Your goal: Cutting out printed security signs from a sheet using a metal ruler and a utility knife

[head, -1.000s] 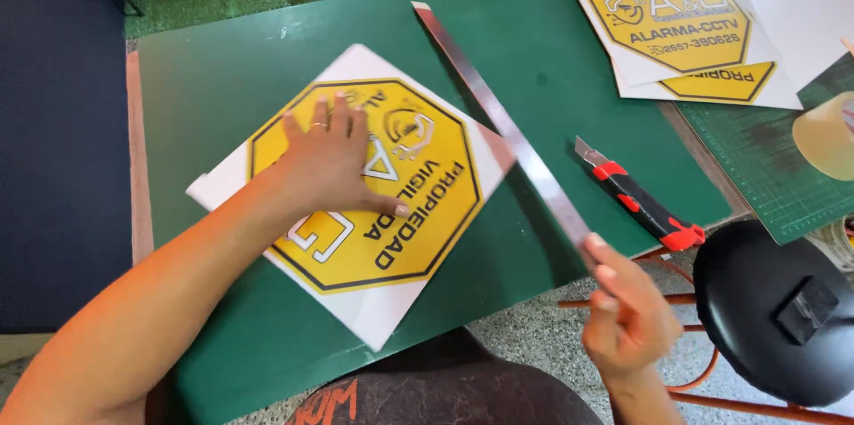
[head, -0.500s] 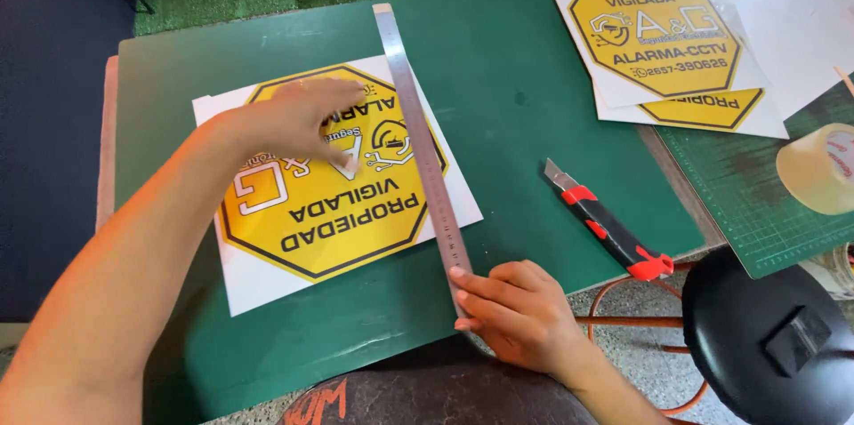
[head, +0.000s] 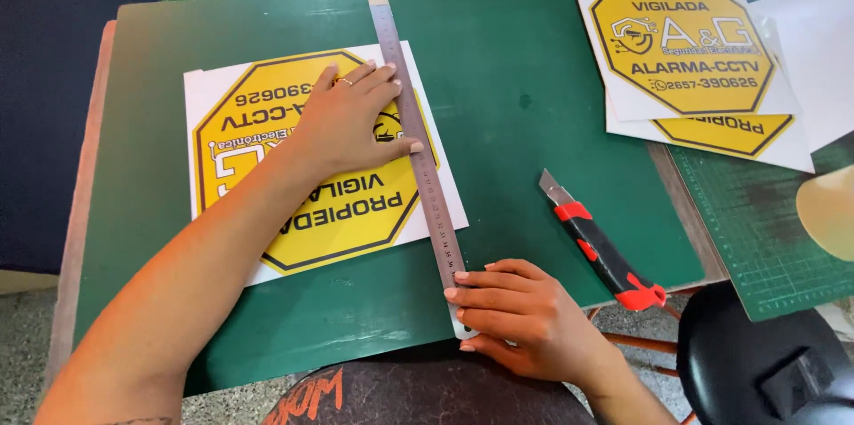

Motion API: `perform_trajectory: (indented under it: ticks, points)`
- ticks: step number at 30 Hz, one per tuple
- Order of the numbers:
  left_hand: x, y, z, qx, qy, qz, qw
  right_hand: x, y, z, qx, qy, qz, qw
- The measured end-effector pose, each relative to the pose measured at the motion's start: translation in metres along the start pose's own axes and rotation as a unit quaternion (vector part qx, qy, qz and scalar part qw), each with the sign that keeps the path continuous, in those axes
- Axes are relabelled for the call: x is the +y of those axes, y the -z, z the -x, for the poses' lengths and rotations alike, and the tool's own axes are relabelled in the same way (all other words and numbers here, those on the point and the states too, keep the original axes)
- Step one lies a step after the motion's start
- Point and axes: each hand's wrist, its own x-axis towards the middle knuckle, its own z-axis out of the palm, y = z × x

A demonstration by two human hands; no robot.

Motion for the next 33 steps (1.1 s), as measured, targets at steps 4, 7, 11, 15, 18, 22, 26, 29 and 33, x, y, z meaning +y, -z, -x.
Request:
perform_trajectory:
  ticks: [4,7,11,15,18,22,26,29,33]
  points:
    - [0.004,0.000,0.002,-0.017,0.020,0.027,0.999,0.005,0.002,0.004,-0.004,0.010,0.023,1.000]
    - [0.007,0.001,0.004,-0.028,0.030,0.032,0.999,0.004,-0.002,0.007,-0.001,0.004,0.039,0.999]
    - [0.010,0.001,0.003,-0.025,0.037,0.028,0.999,0.005,-0.001,0.009,0.013,-0.006,0.024,1.000]
    - [0.012,0.003,0.002,-0.037,0.047,0.021,0.998,0.005,0.002,0.007,0.021,-0.002,-0.002,1.000]
    - [0.010,0.001,0.001,-0.023,0.039,0.016,0.999,0.006,0.003,0.007,0.023,-0.014,-0.025,0.999]
    - [0.009,0.001,0.000,-0.013,0.036,0.012,0.999,0.008,0.004,0.008,0.019,-0.030,-0.028,0.999]
    - [0.009,0.001,-0.001,-0.024,0.039,0.013,0.999,0.009,0.003,0.009,0.014,-0.014,-0.019,1.000]
    - [0.009,0.002,-0.001,-0.031,0.043,0.015,0.998,0.009,0.002,0.009,0.018,-0.019,-0.019,0.999]
    - [0.009,0.004,-0.001,-0.033,0.042,0.017,0.998,0.009,0.003,0.008,0.015,-0.016,-0.022,1.000]
